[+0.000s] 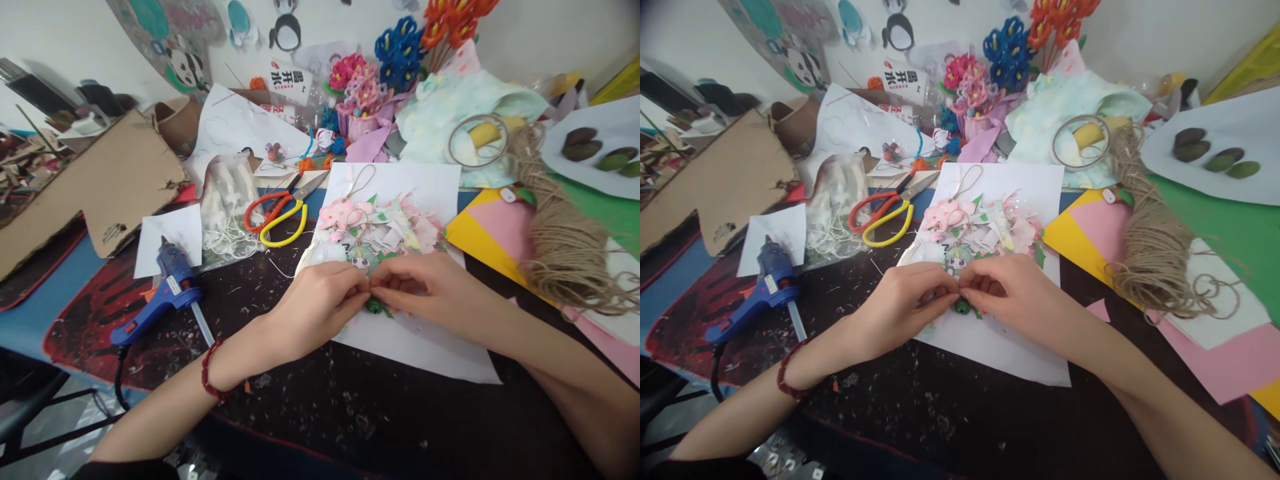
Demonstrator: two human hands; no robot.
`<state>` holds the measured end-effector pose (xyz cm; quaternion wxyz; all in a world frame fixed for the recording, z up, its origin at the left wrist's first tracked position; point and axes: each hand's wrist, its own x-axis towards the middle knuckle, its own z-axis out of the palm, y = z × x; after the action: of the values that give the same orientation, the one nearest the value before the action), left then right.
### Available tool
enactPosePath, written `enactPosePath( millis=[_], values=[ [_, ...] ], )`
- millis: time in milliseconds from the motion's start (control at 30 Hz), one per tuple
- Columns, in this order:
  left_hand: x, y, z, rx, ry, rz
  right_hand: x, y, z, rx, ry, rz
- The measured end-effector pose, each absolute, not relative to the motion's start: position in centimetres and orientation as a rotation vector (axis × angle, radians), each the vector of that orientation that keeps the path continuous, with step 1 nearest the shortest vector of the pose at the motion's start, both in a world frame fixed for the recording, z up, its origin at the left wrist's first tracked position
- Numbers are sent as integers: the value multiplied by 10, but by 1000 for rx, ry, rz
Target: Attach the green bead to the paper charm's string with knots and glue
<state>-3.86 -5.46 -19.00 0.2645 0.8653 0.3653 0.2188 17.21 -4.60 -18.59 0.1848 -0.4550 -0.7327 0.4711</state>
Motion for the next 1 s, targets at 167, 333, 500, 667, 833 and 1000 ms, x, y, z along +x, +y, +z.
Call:
enactPosePath(
  millis=[167,333,500,667,833,1000],
  values=[
    [-41,-53,-187,2275,986,588,173,-46,-185,-1289,-2075,1368],
    [-41,-52,-188,2291,984,613,175,-46,-186,-1288,-2080,1357],
    [-39,-53,-189,2309,999,626,174,-46,-186,-1298,-2083,1342],
    [-39,-53,-191,2339,1010,620,173,-46,-186,-1297,-2084,1340],
    [-43,-53,-186,2315,1017,565,174,-46,-186,-1308,-2093,1324],
    [-41,-52,-185,2302,1061,571,172,-47,-185,-1294,-2090,1286]
  ],
)
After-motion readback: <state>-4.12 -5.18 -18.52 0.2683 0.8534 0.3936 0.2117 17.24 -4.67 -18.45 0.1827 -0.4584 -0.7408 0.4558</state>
